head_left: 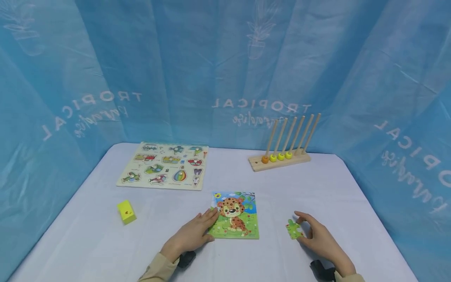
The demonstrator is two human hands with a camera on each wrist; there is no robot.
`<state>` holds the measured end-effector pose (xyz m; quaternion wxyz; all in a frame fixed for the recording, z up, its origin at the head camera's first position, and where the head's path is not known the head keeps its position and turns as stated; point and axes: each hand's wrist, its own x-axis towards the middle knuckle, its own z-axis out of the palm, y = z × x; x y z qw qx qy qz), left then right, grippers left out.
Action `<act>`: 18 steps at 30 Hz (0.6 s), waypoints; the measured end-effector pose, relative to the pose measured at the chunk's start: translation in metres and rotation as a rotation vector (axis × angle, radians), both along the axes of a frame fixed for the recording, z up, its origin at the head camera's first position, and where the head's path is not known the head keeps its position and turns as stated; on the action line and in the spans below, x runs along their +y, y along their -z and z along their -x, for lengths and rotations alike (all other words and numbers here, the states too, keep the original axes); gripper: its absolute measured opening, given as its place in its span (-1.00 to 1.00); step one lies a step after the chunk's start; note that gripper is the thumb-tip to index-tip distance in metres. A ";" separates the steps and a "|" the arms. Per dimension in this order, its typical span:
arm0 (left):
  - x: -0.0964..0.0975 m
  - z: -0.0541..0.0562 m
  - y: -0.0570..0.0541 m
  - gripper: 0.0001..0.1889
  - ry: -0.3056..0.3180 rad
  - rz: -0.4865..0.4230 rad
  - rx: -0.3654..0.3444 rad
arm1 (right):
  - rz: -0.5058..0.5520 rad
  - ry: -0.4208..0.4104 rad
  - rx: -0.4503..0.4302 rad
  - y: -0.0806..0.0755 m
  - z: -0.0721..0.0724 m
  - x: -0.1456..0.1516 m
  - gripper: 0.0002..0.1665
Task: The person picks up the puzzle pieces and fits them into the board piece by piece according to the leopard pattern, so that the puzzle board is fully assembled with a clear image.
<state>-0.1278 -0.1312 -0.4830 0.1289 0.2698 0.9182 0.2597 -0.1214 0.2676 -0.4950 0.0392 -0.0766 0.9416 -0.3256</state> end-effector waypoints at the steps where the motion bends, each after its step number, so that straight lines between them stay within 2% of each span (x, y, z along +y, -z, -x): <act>1: 0.000 0.000 0.000 -0.25 0.002 -0.001 0.001 | -0.008 -0.009 0.015 0.001 0.005 -0.005 -0.12; 6: 0.000 0.001 0.001 -0.24 0.005 0.008 -0.001 | -0.031 -0.045 0.049 0.006 0.038 -0.040 -0.14; 10: 0.001 0.001 0.001 -0.25 0.005 0.015 0.006 | -0.016 -0.049 0.037 0.007 0.058 -0.067 -0.13; 13: 0.002 0.001 0.002 -0.25 0.015 0.024 0.011 | -0.018 -0.061 0.028 0.008 0.063 -0.078 -0.11; 18: -0.001 0.003 0.002 -0.24 0.013 0.032 0.018 | 0.029 -0.136 0.029 0.008 0.061 -0.080 0.00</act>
